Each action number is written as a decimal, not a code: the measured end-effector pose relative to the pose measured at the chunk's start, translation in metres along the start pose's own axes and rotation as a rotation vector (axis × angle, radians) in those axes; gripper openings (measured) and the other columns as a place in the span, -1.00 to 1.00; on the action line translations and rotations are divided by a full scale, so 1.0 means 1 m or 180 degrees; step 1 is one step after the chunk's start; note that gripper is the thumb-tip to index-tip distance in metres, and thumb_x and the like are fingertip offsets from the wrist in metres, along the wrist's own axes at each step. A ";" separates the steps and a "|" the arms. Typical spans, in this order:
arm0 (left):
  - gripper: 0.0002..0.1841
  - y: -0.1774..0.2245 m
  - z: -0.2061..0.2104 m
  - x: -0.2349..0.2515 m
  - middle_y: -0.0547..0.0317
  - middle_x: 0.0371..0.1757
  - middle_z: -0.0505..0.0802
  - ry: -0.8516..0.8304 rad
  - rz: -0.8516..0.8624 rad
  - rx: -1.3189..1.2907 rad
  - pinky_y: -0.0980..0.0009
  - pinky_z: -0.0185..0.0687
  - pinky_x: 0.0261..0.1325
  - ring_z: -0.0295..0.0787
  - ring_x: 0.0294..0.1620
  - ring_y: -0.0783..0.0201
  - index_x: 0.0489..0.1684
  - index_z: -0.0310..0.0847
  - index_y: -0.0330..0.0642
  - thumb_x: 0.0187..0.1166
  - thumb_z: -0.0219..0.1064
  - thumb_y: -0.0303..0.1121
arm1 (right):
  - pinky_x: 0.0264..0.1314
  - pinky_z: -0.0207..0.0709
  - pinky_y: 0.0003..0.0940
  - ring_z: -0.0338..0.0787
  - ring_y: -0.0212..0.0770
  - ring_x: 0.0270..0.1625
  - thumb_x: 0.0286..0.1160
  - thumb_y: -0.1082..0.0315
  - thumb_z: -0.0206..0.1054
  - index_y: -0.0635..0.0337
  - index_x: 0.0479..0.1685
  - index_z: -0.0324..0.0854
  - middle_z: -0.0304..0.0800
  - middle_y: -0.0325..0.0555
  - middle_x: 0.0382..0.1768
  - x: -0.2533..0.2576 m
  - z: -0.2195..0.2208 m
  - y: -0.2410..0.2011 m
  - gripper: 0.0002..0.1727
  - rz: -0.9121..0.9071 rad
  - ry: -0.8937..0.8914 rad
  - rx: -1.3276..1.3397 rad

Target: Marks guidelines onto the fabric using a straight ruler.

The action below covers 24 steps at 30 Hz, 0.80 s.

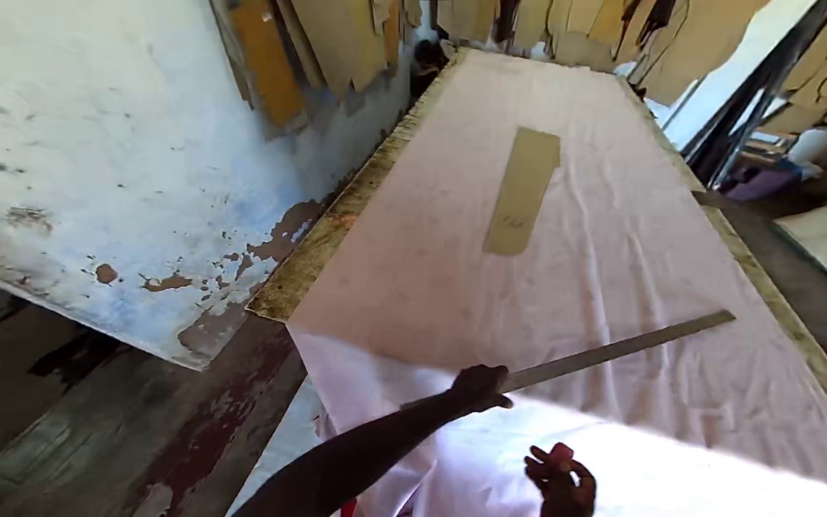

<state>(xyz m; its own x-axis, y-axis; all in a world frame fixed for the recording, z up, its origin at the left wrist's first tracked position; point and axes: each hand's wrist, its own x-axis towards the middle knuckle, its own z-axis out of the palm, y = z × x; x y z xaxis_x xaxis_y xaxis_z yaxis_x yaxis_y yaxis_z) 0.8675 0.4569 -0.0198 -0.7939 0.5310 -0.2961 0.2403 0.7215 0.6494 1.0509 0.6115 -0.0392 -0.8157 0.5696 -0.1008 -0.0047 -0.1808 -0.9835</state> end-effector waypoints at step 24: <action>-0.43 -0.123 -0.019 -0.040 -0.04 0.62 0.59 0.2340 -0.0492 0.1222 -0.15 0.15 0.76 0.36 0.70 -0.07 0.49 0.67 0.10 0.58 0.34 0.16 | 0.70 0.38 -0.01 0.54 0.03 0.65 0.84 0.22 0.01 0.38 0.43 0.52 0.60 0.16 0.54 0.266 -0.121 0.035 -0.54 -0.1852 -0.1483 -0.2947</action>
<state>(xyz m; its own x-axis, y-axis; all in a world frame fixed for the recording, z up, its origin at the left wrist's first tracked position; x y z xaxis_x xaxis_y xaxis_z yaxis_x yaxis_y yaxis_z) 0.8589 0.3383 -0.0745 -0.9630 0.0853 0.2556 0.1667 0.9339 0.3163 0.9035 0.8536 -0.1182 -0.9620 -0.0067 0.2729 -0.1804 0.7660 -0.6170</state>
